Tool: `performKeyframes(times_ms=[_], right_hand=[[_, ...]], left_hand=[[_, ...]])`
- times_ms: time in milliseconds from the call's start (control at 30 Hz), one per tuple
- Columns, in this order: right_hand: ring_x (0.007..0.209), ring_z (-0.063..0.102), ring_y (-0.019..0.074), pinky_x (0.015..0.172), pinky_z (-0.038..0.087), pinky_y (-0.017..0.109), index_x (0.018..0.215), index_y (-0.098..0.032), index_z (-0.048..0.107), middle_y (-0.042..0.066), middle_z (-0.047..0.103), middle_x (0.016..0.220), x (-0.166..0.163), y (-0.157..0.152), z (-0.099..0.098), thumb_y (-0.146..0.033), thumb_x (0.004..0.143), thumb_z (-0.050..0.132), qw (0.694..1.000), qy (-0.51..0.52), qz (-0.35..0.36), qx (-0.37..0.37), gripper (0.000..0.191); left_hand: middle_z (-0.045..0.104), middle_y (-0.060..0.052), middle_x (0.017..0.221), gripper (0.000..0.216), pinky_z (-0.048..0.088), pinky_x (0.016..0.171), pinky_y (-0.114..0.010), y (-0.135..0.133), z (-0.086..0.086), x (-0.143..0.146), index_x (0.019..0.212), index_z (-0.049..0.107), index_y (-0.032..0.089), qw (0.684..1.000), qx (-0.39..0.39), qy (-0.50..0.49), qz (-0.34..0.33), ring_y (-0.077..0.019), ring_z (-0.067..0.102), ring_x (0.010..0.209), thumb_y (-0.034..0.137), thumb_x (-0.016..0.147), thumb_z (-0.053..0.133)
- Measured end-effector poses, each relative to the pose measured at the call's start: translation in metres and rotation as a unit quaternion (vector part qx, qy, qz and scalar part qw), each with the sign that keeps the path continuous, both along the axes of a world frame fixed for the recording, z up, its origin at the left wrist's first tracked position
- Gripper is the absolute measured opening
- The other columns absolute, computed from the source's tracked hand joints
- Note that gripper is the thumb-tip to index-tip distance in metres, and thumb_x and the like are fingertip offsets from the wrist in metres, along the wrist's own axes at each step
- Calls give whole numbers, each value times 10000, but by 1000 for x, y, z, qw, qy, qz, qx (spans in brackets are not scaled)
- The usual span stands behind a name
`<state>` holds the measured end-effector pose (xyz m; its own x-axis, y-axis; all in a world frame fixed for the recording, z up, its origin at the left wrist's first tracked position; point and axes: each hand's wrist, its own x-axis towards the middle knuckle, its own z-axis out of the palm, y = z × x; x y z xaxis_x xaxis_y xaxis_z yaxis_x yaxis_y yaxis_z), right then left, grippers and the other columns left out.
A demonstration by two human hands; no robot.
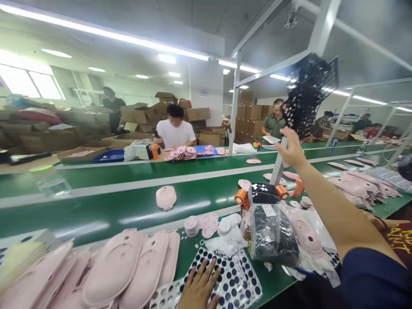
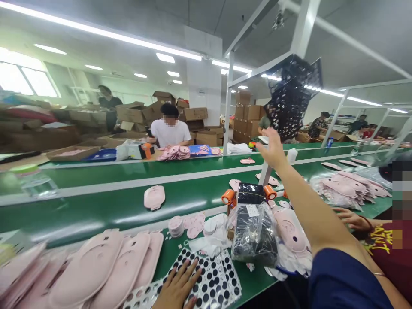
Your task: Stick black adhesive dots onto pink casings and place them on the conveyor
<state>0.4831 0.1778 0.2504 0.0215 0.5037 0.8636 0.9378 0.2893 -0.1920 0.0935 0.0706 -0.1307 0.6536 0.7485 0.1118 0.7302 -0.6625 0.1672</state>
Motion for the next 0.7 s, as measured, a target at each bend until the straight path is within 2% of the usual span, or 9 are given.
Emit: performKeyframes(times_ms=[100, 167, 267, 300, 333, 400, 467, 567, 700], right_hand=[[1226, 649, 252, 1160, 410, 520, 1229, -271, 657, 89, 715, 1269, -66, -74, -75, -344, 917, 611, 954, -175, 205, -131, 324], [1155, 688, 195, 1236, 299, 502, 1197, -311, 673, 21, 765, 1162, -108, -123, -116, -262, 938, 610, 874, -235, 354, -237, 271], [1029, 720, 150, 1125, 447, 369, 1170, -257, 686, 24, 782, 1091, -158, -158, -168, -319, 1001, 532, 718, -147, 555, -392, 236], [1012, 720, 154, 1039, 508, 335, 1151, -237, 695, 42, 780, 1091, -171, -158, -188, -319, 1016, 493, 709, -101, 549, -431, 256], [1028, 714, 175, 987, 535, 337, 1151, -218, 700, 68, 772, 1113, -183, -155, -210, -314, 1019, 472, 731, -61, 497, -464, 280], [1127, 673, 256, 998, 533, 412, 1218, -177, 684, 131, 729, 1209, -201, -144, -253, -316, 992, 502, 799, -27, 327, -504, 321], [1203, 610, 353, 1028, 498, 520, 1351, -140, 612, 190, 659, 1308, -214, -135, -285, -358, 932, 599, 836, -42, 168, -520, 473], [1210, 560, 426, 994, 481, 577, 1464, -119, 502, 238, 596, 1347, -224, -124, -303, -437, 829, 724, 838, -80, 60, -537, 744], [1168, 573, 430, 970, 469, 577, 1381, -109, 561, 231, 625, 1256, -229, -105, -297, -495, 793, 730, 813, -78, 21, -577, 723]], left_hand=[[388, -60, 1618, 642, 365, 1198, -625, -5, 29, -2, 1504, 494, 344, 995, -95, -30, -2, -362, 391, 1506, 286, 884, 650], [473, -98, 1576, 578, 346, 1194, -659, -6, 44, -6, 1421, 602, 263, 985, -141, -95, 14, -366, 411, 1494, 259, 848, 673], [693, -139, 1346, 319, 479, 1136, -526, -6, 49, -22, 1134, 746, 179, 950, -159, -265, 40, -252, 627, 1313, 184, 940, 494], [711, -141, 1313, 317, 507, 1114, -492, -7, 47, -29, 1127, 737, 174, 935, -148, -316, 56, -232, 652, 1275, 206, 968, 465], [727, -139, 1279, 319, 519, 1104, -475, -11, 46, -36, 1128, 727, 173, 926, -131, -346, 74, -223, 663, 1255, 224, 987, 446], [738, -131, 1244, 303, 535, 1084, -459, -21, 47, -49, 1156, 705, 177, 933, -112, -333, 83, -220, 675, 1220, 252, 1002, 455], [719, -141, 1264, 272, 528, 1088, -486, -33, 49, -57, 1160, 695, 170, 960, -105, -253, 65, -249, 661, 1227, 250, 985, 503], [627, -174, 1395, 282, 455, 1154, -559, -50, 48, -62, 1197, 664, 153, 984, -87, -145, 61, -312, 558, 1354, 230, 962, 530], [523, -199, 1489, 377, 393, 1203, -572, -59, 37, -62, 1317, 567, 133, 987, -52, -132, 78, -344, 426, 1467, 257, 965, 518]])
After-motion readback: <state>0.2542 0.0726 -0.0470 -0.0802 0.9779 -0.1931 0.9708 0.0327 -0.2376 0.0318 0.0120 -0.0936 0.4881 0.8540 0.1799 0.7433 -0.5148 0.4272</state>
